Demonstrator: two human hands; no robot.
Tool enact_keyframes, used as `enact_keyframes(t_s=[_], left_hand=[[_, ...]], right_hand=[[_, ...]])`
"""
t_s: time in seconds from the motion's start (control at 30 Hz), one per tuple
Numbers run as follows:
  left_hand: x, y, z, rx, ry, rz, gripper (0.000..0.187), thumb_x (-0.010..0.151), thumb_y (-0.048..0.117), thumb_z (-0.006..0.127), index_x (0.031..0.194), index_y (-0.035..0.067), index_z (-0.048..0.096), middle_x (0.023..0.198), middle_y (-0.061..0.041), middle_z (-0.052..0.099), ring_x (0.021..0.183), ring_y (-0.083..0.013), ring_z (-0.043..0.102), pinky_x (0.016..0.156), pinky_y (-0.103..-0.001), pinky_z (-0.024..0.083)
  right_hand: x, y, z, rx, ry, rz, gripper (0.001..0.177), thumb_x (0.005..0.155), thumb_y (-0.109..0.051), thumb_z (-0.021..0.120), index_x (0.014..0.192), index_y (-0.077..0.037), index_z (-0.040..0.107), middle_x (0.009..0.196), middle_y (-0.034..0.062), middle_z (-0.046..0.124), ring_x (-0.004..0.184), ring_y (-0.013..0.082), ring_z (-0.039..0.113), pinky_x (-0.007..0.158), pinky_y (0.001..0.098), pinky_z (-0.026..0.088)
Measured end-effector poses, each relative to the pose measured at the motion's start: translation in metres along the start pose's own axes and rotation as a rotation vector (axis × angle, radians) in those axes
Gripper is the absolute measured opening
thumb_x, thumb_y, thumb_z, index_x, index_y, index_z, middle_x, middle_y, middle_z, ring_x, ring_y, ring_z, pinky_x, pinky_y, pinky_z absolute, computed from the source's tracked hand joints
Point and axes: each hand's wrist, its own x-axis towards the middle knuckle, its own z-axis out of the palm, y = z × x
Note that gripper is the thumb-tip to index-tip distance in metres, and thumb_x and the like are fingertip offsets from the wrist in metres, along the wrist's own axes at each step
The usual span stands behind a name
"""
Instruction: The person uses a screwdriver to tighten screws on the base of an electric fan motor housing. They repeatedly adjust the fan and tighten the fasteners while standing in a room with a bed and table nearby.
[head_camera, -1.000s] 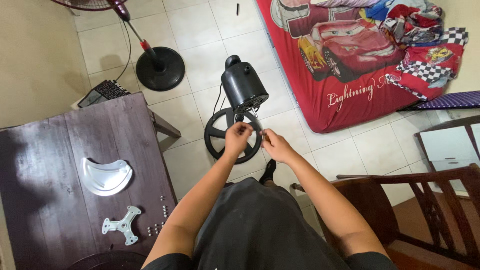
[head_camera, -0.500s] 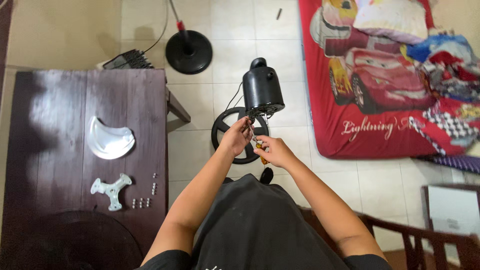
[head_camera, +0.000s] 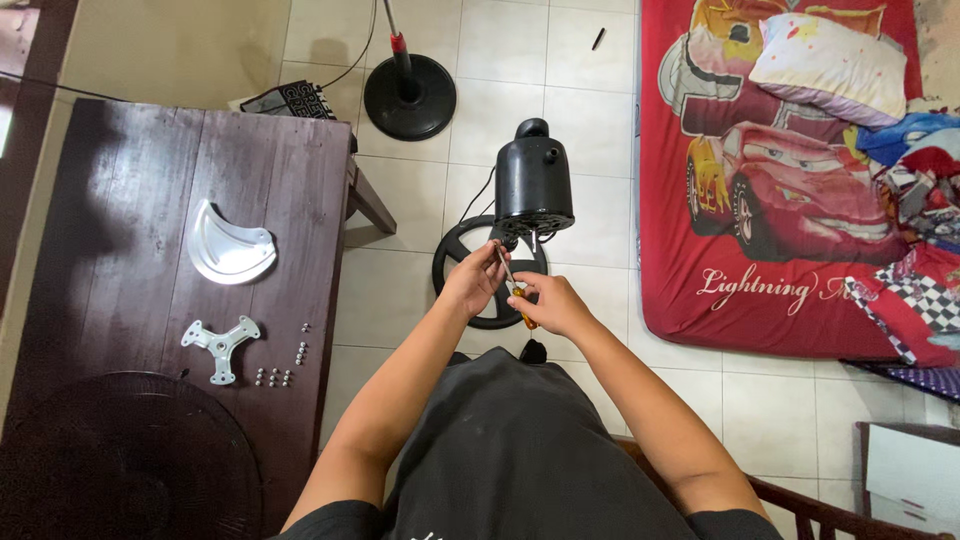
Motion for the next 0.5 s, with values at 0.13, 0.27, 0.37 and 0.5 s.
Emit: enact_keyframes(t_s=[0.13, 0.27, 0.37, 0.5], left_hand=[[0.002, -0.005, 0.004, 0.017, 0.03, -0.008, 0.017, 0.102, 0.026, 0.062, 0.11, 0.012, 0.067, 0.104, 0.001, 0.07, 0.104, -0.0134, 0.068, 0.088, -0.024, 0.055], [0.001, -0.01, 0.009, 0.025, 0.042, -0.016, 0.018, 0.102, 0.026, 0.061, 0.11, 0.011, 0.067, 0.104, 0.001, 0.069, 0.103, -0.0135, 0.068, 0.088, -0.025, 0.055], [0.001, -0.014, 0.01, 0.046, 0.044, -0.026, 0.018, 0.103, 0.026, 0.06, 0.11, 0.011, 0.067, 0.103, 0.001, 0.069, 0.102, -0.0129, 0.069, 0.088, -0.024, 0.055], [0.007, -0.021, 0.006, 0.1, 0.045, -0.034, 0.017, 0.103, 0.025, 0.06, 0.108, 0.01, 0.066, 0.1, 0.0, 0.07, 0.099, -0.0123, 0.069, 0.085, -0.024, 0.054]], right_hand=[[-0.002, 0.006, -0.002, 0.012, 0.0, 0.01, 0.055, 0.084, -0.031, 0.079, 0.133, -0.008, 0.066, 0.089, 0.0098, 0.08, 0.053, 0.0127, 0.067, 0.056, 0.0281, 0.053], [-0.005, 0.014, 0.0, -0.01, 0.037, -0.014, 0.055, 0.083, -0.031, 0.08, 0.132, -0.009, 0.068, 0.083, 0.0091, 0.078, 0.052, 0.0136, 0.065, 0.055, 0.0292, 0.052], [-0.006, 0.023, 0.005, -0.011, 0.07, -0.027, 0.053, 0.083, -0.031, 0.079, 0.131, -0.009, 0.069, 0.079, 0.0083, 0.077, 0.052, 0.0147, 0.063, 0.055, 0.0304, 0.051], [-0.007, 0.034, 0.012, -0.017, 0.137, -0.091, 0.051, 0.084, -0.031, 0.08, 0.128, -0.008, 0.071, 0.075, 0.0098, 0.075, 0.056, 0.0172, 0.065, 0.058, 0.0317, 0.052]])
